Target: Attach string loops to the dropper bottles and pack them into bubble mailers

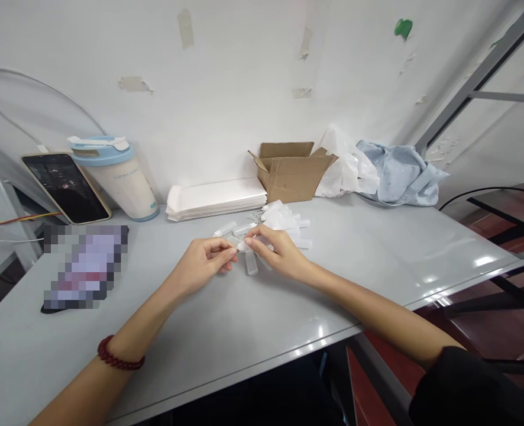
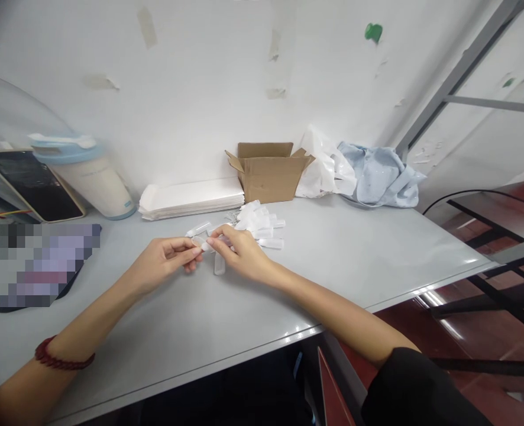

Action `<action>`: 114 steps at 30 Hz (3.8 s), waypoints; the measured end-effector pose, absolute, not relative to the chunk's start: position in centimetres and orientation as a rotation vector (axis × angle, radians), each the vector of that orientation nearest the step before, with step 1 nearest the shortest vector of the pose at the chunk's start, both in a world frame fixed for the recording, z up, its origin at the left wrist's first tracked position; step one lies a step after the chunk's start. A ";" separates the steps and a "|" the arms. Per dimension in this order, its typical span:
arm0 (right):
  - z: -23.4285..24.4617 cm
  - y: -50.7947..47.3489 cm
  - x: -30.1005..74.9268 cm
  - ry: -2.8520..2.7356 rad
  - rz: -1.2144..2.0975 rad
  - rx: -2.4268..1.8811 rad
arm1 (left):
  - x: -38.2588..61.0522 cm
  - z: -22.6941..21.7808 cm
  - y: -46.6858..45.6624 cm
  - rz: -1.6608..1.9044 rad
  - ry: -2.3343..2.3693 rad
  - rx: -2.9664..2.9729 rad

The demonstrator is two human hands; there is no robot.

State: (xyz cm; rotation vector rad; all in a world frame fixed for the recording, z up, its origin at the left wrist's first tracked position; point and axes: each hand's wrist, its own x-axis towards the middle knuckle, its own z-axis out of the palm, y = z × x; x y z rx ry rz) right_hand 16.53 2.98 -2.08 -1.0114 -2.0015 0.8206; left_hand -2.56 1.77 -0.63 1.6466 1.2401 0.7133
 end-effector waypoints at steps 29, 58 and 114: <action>-2.6 3.4 16.8 -2.567 0.188 -1.087 | -4.9 -1.2 3.2 0.281 1.975 2.024; -2.6 2.2 16.4 -2.742 -0.026 -1.022 | -4.2 -1.2 2.8 0.340 2.022 2.046; -2.0 2.3 16.3 -2.296 0.498 -0.904 | -2.8 -0.1 1.6 1.056 1.092 1.095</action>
